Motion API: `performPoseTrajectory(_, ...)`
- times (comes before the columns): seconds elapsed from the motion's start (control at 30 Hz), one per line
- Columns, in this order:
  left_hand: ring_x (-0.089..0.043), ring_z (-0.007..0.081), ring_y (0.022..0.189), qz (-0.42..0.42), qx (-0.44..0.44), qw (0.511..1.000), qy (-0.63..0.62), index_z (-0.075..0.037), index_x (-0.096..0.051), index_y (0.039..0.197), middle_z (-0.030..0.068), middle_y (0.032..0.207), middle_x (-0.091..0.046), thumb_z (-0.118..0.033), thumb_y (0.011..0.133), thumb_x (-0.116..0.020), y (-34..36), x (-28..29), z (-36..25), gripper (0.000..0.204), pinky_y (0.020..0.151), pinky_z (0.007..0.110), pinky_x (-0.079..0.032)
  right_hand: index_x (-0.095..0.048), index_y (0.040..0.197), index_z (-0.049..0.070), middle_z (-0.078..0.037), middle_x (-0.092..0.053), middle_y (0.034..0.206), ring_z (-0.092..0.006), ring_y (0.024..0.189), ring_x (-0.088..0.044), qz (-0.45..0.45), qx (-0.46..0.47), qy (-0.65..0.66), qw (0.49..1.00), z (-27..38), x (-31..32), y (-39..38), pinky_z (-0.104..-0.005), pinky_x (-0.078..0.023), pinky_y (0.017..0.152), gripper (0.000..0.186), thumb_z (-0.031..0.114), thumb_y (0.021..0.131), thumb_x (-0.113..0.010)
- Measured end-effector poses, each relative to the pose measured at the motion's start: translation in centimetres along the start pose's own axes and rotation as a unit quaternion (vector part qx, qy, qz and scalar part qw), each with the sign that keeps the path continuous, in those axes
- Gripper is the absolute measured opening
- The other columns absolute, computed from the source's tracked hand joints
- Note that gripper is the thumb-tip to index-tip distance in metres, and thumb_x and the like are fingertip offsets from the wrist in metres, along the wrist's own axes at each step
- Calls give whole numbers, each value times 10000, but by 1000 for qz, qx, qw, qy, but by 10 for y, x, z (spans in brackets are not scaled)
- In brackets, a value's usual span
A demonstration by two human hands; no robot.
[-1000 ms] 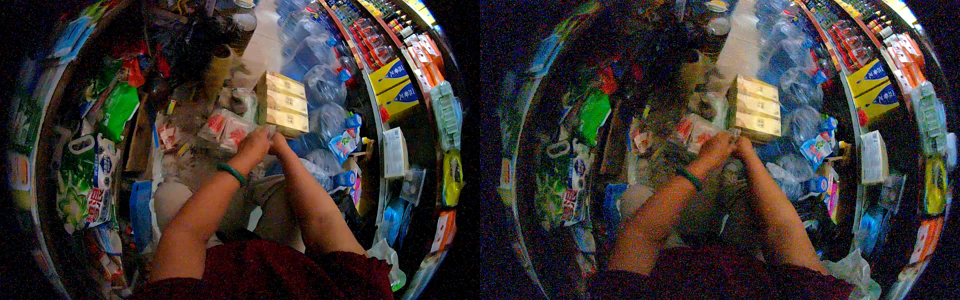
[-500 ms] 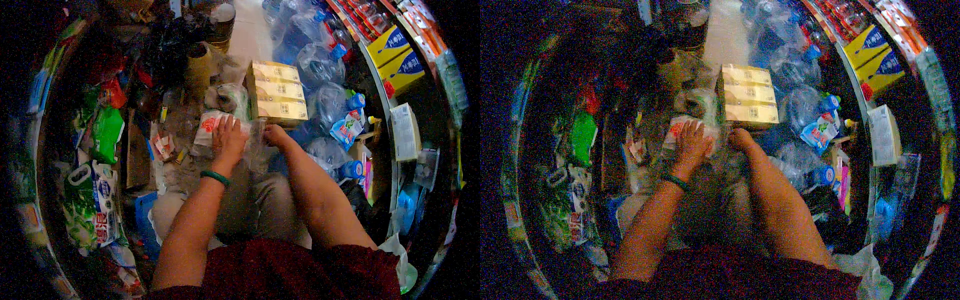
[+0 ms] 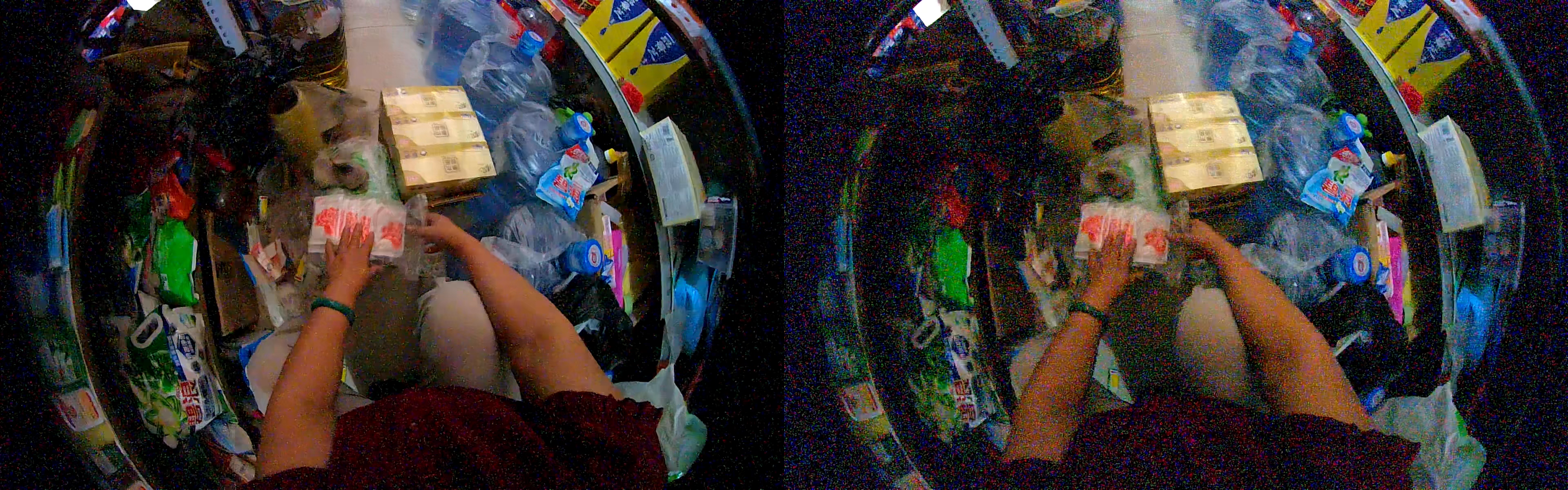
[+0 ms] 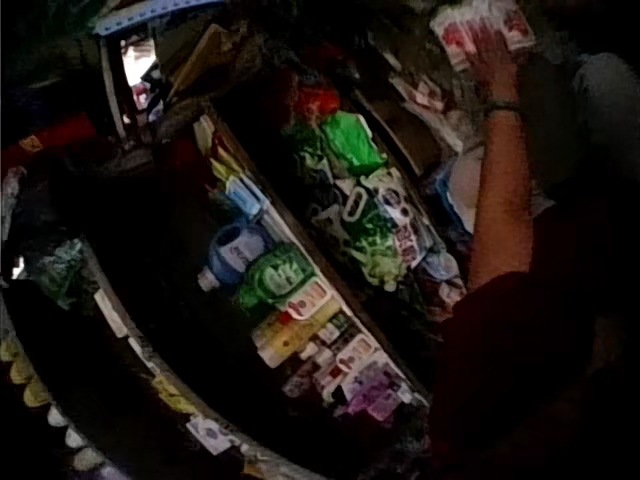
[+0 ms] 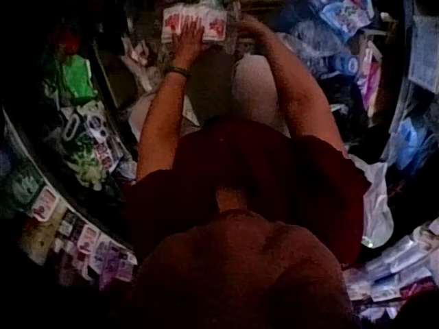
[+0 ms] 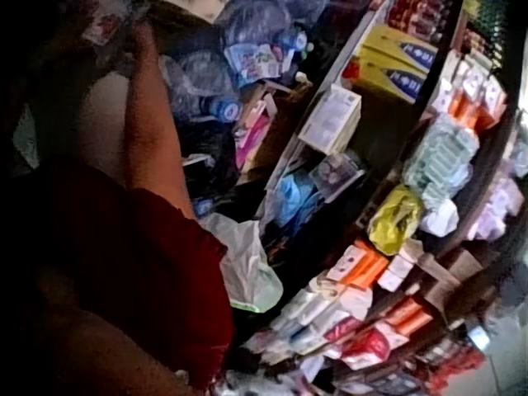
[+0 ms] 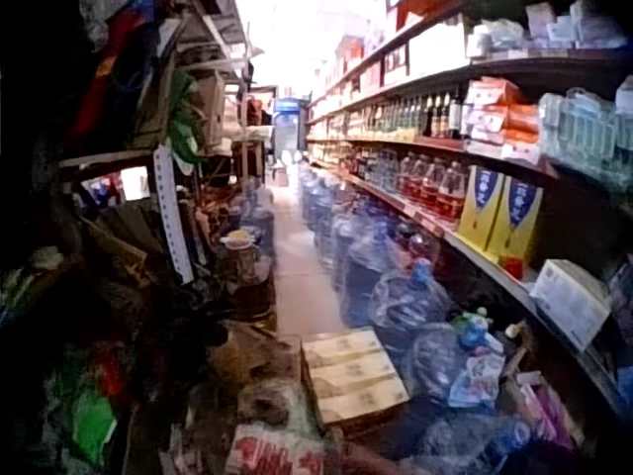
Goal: The person sits on the floor in a cluttered storage area and repeatedly picks up small white packets, stamps them with a red hand stamp, and places them into a plastic bag. The person also handles a blue box and other items on the floor.
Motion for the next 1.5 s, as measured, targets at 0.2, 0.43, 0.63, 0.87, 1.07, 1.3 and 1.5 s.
performPoseTrajectory(0.2, -130, 237, 1347, -25, -9, 1000, 6, -205, -319, 1347, 42, 1457, -167, -406, 665, -705, -9, -5, 1, 809, 1032, 555, -161, -596, 820, 43, -36, -560, 641, -150, 494, -498, -42, -2, -97, 994, -18, 0, 23, -295, -435, 454, 224, 250, 750, -646)
performPoseTrajectory(0.43, -174, 254, 1338, -106, -117, 978, 134, -242, -348, 1333, 56, 1448, -202, -231, 765, -586, -11, -36, -20, 616, 1029, 555, -165, -593, 827, 31, -44, -582, 688, -143, 545, -531, -64, 46, -116, 990, -23, -4, 44, -293, -451, 492, 181, 188, 738, -594)
performPoseTrajectory(0.63, -358, 323, 1231, -104, -76, 991, -38, -162, -446, 1256, 145, 1320, -394, -139, 808, -491, -4, -23, -33, 451, 984, 548, -264, -592, 740, 33, -50, -559, 624, -153, 531, -508, -39, 75, -163, 983, -35, 9, 55, -333, -415, 472, 183, 216, 742, -585)
performPoseTrajectory(0.87, -347, 310, 1226, -118, -142, 974, -131, -71, -379, 1290, 117, 1284, -432, -182, 775, -511, -1, -76, -98, 543, 969, 606, -229, -523, 887, 43, -82, -545, 646, -197, 540, -526, -147, 132, -122, 973, -87, 46, 43, -326, -439, 448, 197, 200, 776, -565)
performPoseTrajectory(1.07, -347, 331, 1198, -74, -79, 985, -133, -62, -467, 1206, 127, 1223, -466, -223, 776, -503, 4, -70, -105, 460, 924, 606, -267, -531, 882, 41, -91, -562, 708, -210, 592, -551, -87, 105, -89, 987, -60, 37, 31, -345, -469, 473, 202, 225, 802, -547)
performPoseTrajectory(1.3, -545, 325, 933, 79, -109, 959, -249, -11, -604, 935, 150, 978, -591, -226, 760, -582, 9, -17, -88, 278, 798, 443, -431, -600, 836, 50, -49, -575, 712, -179, 608, -507, -109, 85, 108, 984, -77, 50, 34, -324, -409, 545, 167, 161, 752, -508)
performPoseTrajectory(1.5, -570, 338, 831, -202, -11, 932, -300, -17, -593, 908, 164, 909, -599, -255, 705, -676, -12, -30, -65, 323, 712, 438, -458, -552, 742, 84, -31, -493, 611, -175, 498, -467, -86, 68, 151, 982, -16, 10, -5, -321, -377, 459, 141, 187, 784, -465)
Point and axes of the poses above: each hand's wrist, its own y-axis towards the middle knuckle, its own x-axis out of the back of the hand, z = x × y, the point moved 3 cm from there along y, towards the middle knuckle
